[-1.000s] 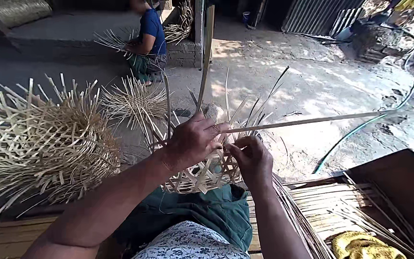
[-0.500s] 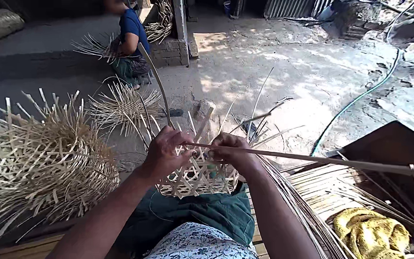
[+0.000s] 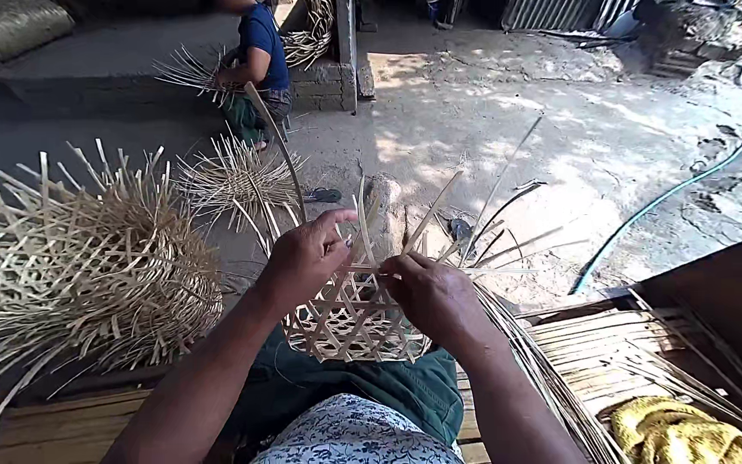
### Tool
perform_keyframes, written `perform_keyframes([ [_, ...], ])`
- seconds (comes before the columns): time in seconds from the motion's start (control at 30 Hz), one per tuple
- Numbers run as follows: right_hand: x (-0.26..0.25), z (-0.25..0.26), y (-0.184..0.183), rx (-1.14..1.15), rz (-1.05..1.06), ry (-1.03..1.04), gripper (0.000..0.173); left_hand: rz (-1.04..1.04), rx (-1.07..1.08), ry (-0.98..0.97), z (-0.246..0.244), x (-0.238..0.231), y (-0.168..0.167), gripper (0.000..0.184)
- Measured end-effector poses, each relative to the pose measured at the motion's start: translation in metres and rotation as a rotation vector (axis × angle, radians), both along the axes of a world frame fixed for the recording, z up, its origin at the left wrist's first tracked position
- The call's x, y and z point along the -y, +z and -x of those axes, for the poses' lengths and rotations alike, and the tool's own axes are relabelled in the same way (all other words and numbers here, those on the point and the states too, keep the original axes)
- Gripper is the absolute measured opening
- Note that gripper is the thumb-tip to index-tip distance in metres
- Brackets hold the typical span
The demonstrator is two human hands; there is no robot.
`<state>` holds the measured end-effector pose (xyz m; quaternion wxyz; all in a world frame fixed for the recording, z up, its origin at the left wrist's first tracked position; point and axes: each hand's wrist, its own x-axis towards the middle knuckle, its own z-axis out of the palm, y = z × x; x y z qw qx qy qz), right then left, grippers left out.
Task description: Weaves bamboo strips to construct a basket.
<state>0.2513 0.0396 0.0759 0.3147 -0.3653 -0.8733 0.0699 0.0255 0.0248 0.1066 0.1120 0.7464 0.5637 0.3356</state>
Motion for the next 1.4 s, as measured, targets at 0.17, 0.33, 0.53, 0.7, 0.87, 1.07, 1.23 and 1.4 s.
perform_keyframes([
  [0.17,0.006,0.008,0.003,-0.029,0.042,-0.038,0.031,0.097,0.101,-0.080,0.002,-0.001,-0.003,0.011],
  [0.33,0.002,0.008,0.014,0.080,0.275,-0.139,0.035,-0.215,0.125,-0.159,0.003,0.004,-0.025,0.019],
  [0.53,-0.005,0.014,0.000,-0.230,0.164,-0.053,0.013,-0.450,-0.433,-0.311,-0.007,-0.009,-0.014,0.050],
  [0.7,-0.008,0.005,-0.011,-0.438,0.145,-0.205,0.019,-0.412,-0.348,-0.195,0.008,-0.028,0.009,0.042],
  [0.87,-0.008,0.004,-0.003,-0.494,0.061,-0.315,0.031,-0.450,-0.137,-0.137,-0.014,-0.013,-0.008,0.038],
  [1.07,-0.006,0.004,0.002,-0.312,0.258,-0.287,0.033,-0.318,-0.071,-0.136,-0.011,-0.013,-0.032,0.037],
  [1.23,-0.001,-0.005,0.024,-0.179,0.454,-0.172,0.023,-0.216,0.155,-0.269,-0.001,-0.017,-0.036,0.030],
  [1.4,-0.004,-0.007,0.023,-0.201,0.542,-0.117,0.019,-0.138,0.390,-0.339,0.001,-0.023,-0.050,0.022],
])
